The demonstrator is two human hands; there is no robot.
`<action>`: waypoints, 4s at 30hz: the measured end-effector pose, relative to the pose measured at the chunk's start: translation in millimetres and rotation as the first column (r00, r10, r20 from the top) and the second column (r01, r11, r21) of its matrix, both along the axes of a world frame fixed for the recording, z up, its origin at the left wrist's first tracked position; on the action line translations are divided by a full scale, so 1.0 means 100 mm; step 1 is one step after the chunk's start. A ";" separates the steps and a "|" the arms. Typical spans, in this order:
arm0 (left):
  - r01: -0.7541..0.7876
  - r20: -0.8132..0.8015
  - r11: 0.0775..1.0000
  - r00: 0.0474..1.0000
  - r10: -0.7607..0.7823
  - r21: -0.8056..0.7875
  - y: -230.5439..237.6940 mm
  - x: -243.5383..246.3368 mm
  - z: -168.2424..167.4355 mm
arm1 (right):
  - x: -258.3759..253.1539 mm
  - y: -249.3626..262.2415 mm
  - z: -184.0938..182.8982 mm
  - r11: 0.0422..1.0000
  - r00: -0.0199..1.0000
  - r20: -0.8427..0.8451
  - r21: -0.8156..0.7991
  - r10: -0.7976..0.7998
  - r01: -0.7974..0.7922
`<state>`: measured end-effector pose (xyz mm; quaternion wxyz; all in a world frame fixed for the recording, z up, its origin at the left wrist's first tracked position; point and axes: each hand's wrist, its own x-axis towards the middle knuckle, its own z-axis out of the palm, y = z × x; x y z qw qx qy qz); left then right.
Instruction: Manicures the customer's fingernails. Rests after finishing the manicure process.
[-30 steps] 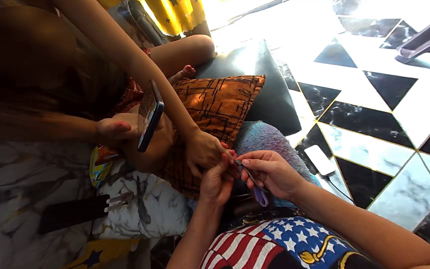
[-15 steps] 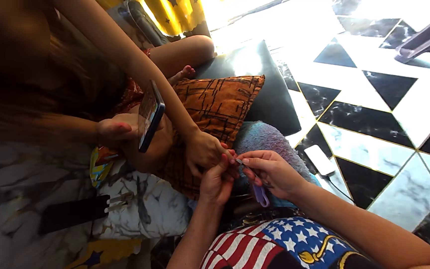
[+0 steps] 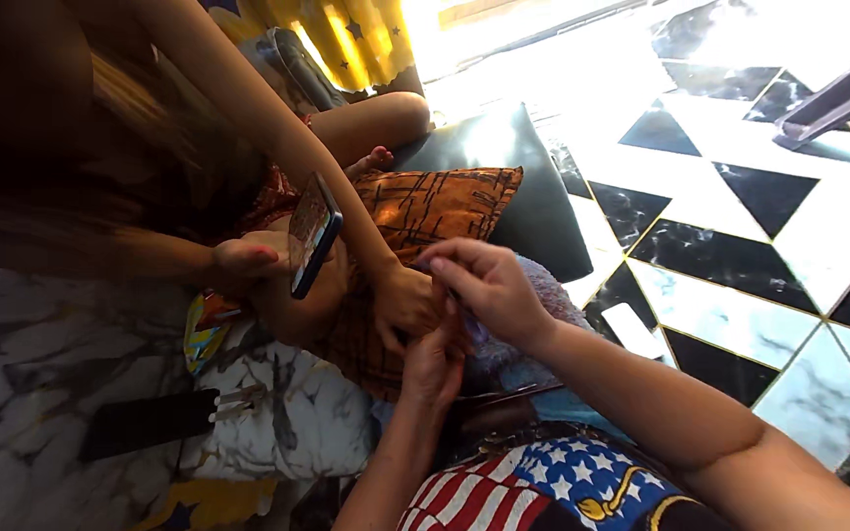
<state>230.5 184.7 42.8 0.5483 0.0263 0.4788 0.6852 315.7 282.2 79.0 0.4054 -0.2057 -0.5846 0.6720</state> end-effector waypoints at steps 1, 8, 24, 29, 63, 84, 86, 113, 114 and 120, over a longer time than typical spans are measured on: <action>0.002 -0.010 1.000 1.000 -0.002 -0.010 0.02 0.01 0.01 | -0.05 0.05 0.01 0.998 0.998 -0.007 0.032 -0.059 0.059; 0.006 0.002 0.998 1.000 -0.006 0.062 0.08 0.06 0.02 | 0.38 -0.15 -0.21 0.982 0.989 0.139 0.187 -0.044 0.017; 0.137 -0.090 0.979 0.988 -0.125 0.152 0.06 -0.02 -0.15 | 0.65 -0.42 -0.33 0.880 0.820 0.451 0.459 -0.352 0.126; 0.107 -0.069 0.977 0.993 -0.096 0.183 0.06 0.00 -0.17 | 0.62 -0.44 -0.33 0.878 0.803 0.479 0.466 -0.355 0.111; 0.073 -0.083 0.987 0.995 -0.062 0.143 0.05 0.01 -0.17 | 0.59 -0.43 -0.31 0.867 0.766 0.526 0.491 -0.370 0.081; 0.071 -0.076 0.987 0.995 -0.060 0.147 0.05 0.01 -0.17 | 0.59 -0.41 -0.33 0.849 0.760 0.520 0.522 -0.390 0.079; 0.069 -0.073 0.988 0.996 -0.060 0.136 0.05 0.01 -0.16 | 0.59 -0.40 -0.34 0.817 0.750 0.512 0.573 -0.419 0.064; 0.065 -0.073 0.992 0.996 -0.057 0.112 0.05 0.00 -0.17 | 0.54 -0.37 -0.32 0.568 0.651 0.470 0.820 -0.595 -0.073; 0.063 -0.069 0.992 0.996 -0.056 0.109 0.05 0.00 -0.17 | 0.54 -0.37 -0.33 0.566 0.653 0.470 0.821 -0.594 -0.075; 0.060 -0.068 0.990 0.996 -0.052 0.129 0.06 0.00 -0.19 | 0.55 -0.34 -0.36 0.551 0.665 0.460 0.830 -0.588 -0.086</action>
